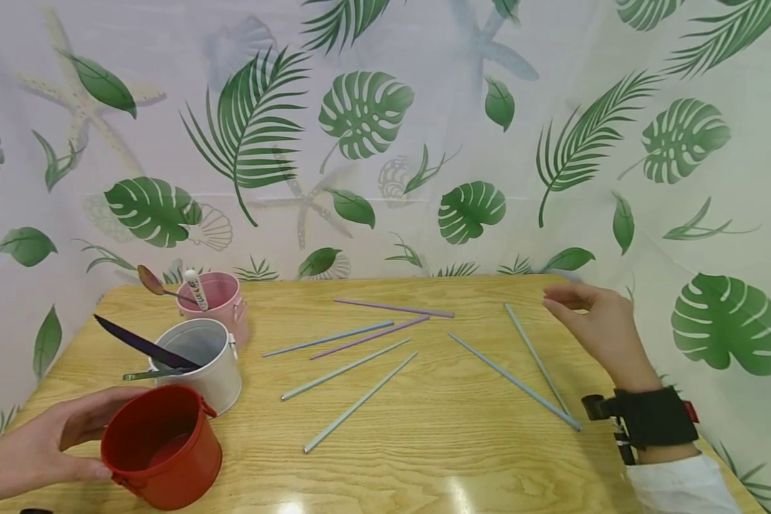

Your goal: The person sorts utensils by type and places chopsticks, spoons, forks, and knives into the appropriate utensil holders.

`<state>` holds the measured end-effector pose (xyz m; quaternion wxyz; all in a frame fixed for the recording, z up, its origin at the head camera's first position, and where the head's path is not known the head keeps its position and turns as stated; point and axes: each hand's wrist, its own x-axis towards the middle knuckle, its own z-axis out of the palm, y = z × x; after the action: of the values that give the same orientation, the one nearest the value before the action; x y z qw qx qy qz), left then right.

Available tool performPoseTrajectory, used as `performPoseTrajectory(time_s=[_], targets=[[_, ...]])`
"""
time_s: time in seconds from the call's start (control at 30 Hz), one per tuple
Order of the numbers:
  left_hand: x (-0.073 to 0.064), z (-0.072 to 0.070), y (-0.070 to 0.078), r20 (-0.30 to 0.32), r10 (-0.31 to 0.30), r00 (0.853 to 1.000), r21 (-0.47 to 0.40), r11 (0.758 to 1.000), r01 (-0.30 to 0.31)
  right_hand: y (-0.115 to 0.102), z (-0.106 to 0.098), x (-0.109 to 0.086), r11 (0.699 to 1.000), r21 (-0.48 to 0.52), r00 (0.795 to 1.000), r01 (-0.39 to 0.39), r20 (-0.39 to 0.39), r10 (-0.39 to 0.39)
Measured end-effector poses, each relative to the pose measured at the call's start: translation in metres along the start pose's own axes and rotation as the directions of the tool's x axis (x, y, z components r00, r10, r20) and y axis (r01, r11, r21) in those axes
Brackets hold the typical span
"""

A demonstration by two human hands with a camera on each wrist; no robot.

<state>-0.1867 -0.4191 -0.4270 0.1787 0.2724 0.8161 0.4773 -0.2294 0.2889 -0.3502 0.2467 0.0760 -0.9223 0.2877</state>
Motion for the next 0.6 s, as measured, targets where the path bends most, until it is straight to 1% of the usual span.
performPoseTrajectory(time_s=[0.13,0.3,0.37,0.4,0.5,0.53,0.6], targets=[[0.000,0.000,0.000,-0.002,0.006,1.000,0.005,1.000,-0.006,0.010,0.004,0.002,0.999,-0.019,0.997,-0.040,0.058,0.041],[0.001,0.001,0.001,-0.020,-0.036,0.999,-0.003,0.999,0.036,0.020,0.009,0.008,0.996,-0.016,0.986,-0.084,0.142,0.086],[0.001,0.000,0.000,-0.022,-0.041,0.999,0.002,0.999,0.041,0.024,0.010,0.013,0.994,-0.013,0.976,-0.112,0.187,0.112],[0.001,0.000,-0.001,-0.021,-0.031,0.999,0.008,0.999,0.031,0.026,0.011,0.016,0.992,-0.014,0.970,-0.125,0.210,0.125],[0.000,0.000,-0.002,-0.024,-0.026,0.999,0.020,0.999,0.026,0.030,0.012,0.026,0.987,-0.024,0.948,-0.162,0.276,0.162],[0.000,0.000,-0.003,-0.023,-0.015,1.000,0.027,0.999,0.016,0.032,0.014,0.029,0.985,-0.026,0.941,-0.171,0.292,0.172],[0.000,0.000,-0.003,-0.024,-0.017,1.000,0.027,0.999,0.017,0.035,0.016,0.036,0.981,-0.028,0.929,-0.190,0.319,0.188]])
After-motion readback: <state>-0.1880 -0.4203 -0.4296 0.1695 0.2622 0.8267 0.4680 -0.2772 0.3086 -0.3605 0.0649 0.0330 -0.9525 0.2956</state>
